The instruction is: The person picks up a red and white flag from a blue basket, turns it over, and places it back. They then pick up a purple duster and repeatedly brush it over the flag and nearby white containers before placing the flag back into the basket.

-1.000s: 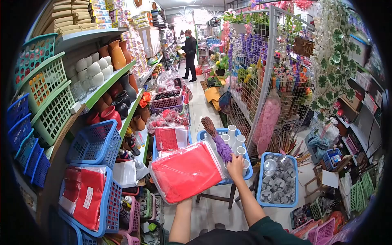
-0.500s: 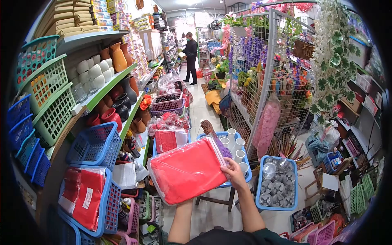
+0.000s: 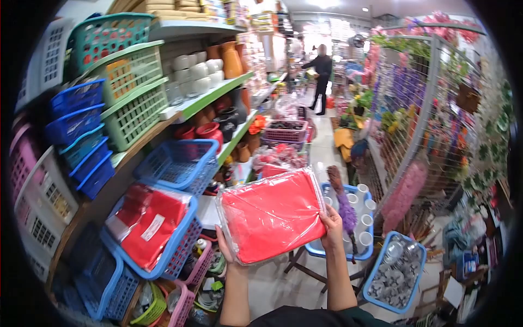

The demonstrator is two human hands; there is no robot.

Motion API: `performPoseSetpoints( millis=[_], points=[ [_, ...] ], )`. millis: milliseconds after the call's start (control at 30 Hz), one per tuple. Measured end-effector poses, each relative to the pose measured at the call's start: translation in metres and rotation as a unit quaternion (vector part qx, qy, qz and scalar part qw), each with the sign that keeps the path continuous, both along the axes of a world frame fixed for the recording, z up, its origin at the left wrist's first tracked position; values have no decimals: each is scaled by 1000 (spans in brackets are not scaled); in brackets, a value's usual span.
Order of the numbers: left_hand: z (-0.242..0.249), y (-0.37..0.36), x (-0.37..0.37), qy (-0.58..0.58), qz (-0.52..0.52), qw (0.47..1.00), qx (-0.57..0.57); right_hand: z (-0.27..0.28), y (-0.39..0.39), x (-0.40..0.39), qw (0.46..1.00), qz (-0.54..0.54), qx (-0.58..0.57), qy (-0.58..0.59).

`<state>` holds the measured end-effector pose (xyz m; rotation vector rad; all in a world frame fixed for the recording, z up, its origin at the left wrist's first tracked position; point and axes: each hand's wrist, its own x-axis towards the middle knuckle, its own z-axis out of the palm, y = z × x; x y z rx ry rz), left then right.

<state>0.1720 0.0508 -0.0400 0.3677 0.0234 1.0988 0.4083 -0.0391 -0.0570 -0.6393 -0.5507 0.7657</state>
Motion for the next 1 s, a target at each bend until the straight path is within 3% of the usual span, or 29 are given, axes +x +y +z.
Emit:
performPoseSetpoints(
  millis=[100,167,233,300,367,433,500,600,633,700,733,767,833,900,1000],
  points=[
    [9,-1,-40,-1,65,997,39,6,30,-22,998,57,10,-1],
    [10,-1,-67,93,155,976,121,12,52,-40,994,107,17,-4],
    [16,-6,-97,112,214,964,109,17,75,-63,990,142,9,-10],
    [41,-19,-127,274,251,911,178,30,96,-89,985,171,-6,-20],
    [53,-28,-157,299,285,899,144,40,121,-113,973,226,7,-40],
    [56,-34,-185,437,319,827,151,52,142,-140,958,270,-11,-98],
    [62,-35,-206,425,374,811,150,58,168,-165,937,312,-24,-155],
    [67,-29,-240,539,475,678,151,87,192,-197,879,383,-37,-280],
    [69,-25,-252,540,484,672,146,92,203,-210,872,385,-39,-300],
    [75,-17,-271,672,451,574,123,88,236,-232,840,384,-42,-381],
    [60,-1,-286,698,487,506,141,71,265,-248,842,345,71,-408],
    [59,3,-293,698,489,504,139,77,269,-252,822,321,0,-471],
    [60,13,-304,793,481,343,145,85,278,-268,777,206,-40,-594],
    [58,22,-314,810,468,332,123,92,281,-280,751,162,-5,-640],
    [61,27,-320,831,472,263,132,99,277,-294,687,56,37,-724]
  ],
)
